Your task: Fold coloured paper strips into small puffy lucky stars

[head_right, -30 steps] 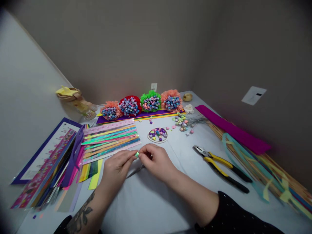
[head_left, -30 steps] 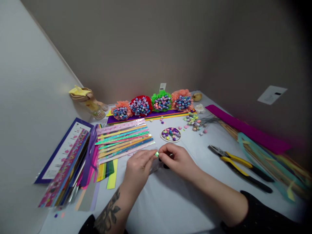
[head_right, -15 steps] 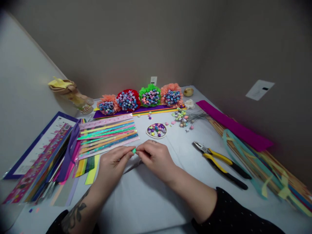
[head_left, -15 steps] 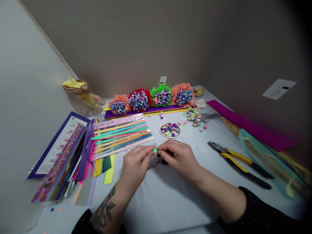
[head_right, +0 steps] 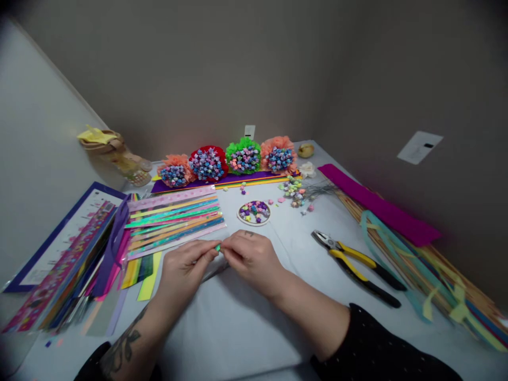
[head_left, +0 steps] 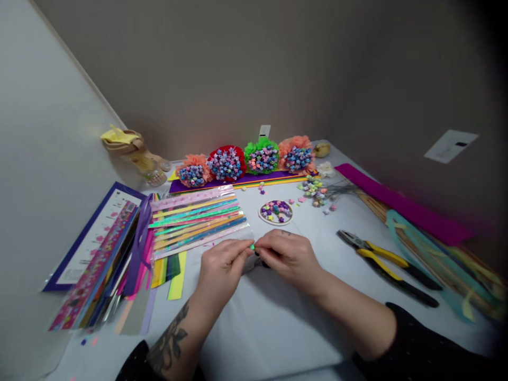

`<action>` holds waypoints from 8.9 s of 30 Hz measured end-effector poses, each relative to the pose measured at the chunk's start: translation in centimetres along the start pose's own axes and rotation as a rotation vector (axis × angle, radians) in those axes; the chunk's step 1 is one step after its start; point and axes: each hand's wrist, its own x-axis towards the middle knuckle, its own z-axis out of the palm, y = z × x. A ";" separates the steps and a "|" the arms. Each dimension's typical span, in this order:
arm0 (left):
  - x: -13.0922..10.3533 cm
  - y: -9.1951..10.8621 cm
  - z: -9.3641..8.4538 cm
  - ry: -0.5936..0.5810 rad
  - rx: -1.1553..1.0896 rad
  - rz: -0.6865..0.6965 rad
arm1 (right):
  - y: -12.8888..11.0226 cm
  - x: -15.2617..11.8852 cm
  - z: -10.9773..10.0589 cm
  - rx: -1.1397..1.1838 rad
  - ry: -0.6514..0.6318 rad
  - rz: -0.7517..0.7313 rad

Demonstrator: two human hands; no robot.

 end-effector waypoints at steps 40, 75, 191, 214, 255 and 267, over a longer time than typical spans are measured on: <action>0.0 1.2 0.0 0.058 0.022 0.010 | -0.9 -0.2 0.3 -0.056 0.132 -0.018; 0.1 0.8 -0.1 -0.043 -0.061 0.024 | -0.3 0.2 -0.3 -0.057 -0.015 -0.129; 0.4 1.4 -0.8 -0.046 -0.121 -0.143 | -0.6 0.2 0.1 -0.014 0.055 -0.101; 0.5 1.7 -0.9 0.078 -0.152 -0.184 | -0.5 0.0 0.0 -0.021 0.108 -0.117; -5.6 1.7 -2.9 -0.407 0.853 -0.662 | 6.7 0.4 -7.0 -0.376 -0.224 0.211; -15.5 4.3 -10.4 0.005 0.065 -0.763 | 2.0 0.6 -1.9 -0.478 -0.825 -0.046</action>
